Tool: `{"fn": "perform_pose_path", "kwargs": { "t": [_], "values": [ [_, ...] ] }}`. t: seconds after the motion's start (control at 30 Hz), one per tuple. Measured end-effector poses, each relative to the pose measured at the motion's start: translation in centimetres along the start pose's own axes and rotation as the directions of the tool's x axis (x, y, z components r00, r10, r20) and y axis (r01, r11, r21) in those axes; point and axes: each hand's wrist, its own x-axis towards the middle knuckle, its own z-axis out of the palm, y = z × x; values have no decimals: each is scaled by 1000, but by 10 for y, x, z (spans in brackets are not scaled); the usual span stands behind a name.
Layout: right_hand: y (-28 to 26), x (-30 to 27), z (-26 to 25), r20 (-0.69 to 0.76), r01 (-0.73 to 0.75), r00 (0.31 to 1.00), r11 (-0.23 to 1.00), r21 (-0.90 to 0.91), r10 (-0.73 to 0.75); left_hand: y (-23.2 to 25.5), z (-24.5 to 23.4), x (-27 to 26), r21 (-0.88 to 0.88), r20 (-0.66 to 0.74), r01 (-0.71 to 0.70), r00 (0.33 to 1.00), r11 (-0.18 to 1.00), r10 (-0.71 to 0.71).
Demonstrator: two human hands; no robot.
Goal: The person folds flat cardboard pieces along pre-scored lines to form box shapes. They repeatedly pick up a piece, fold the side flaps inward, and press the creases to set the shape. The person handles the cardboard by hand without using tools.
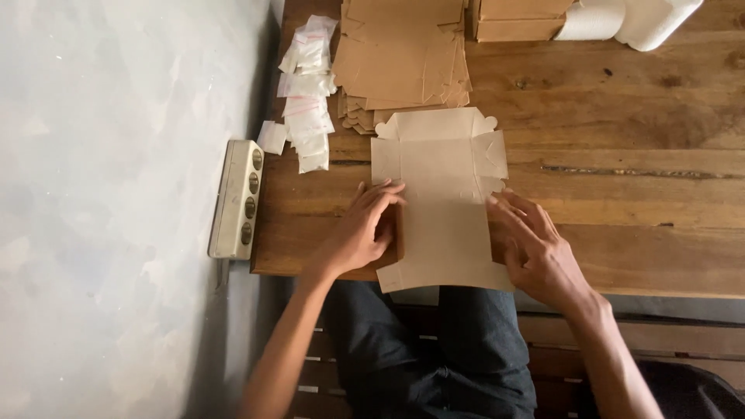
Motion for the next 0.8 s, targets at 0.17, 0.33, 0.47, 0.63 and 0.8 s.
{"fn": "perform_pose_path", "kwargs": {
  "t": [0.17,0.33,0.47,0.63,0.8],
  "values": [
    [-10,13,-18,-63,220,971,964,-152,-232,13,-13,-6,15,28,-35,999,999,34],
    [2,14,-46,-84,376,921,925,-55,-380,15,-25,-20,-143,-70,-259,965,955,251],
    [-11,5,-63,-119,238,971,841,485,-206,26,-26,-40,-295,-307,-262,937,919,169],
    [-28,-11,-61,-146,35,984,682,731,106,73,-37,-47,-442,-434,-153,899,884,-62],
    [-49,3,-59,-7,-213,850,355,910,527,87,-32,-46,-707,-375,-75,883,704,-283]
  ]
}}
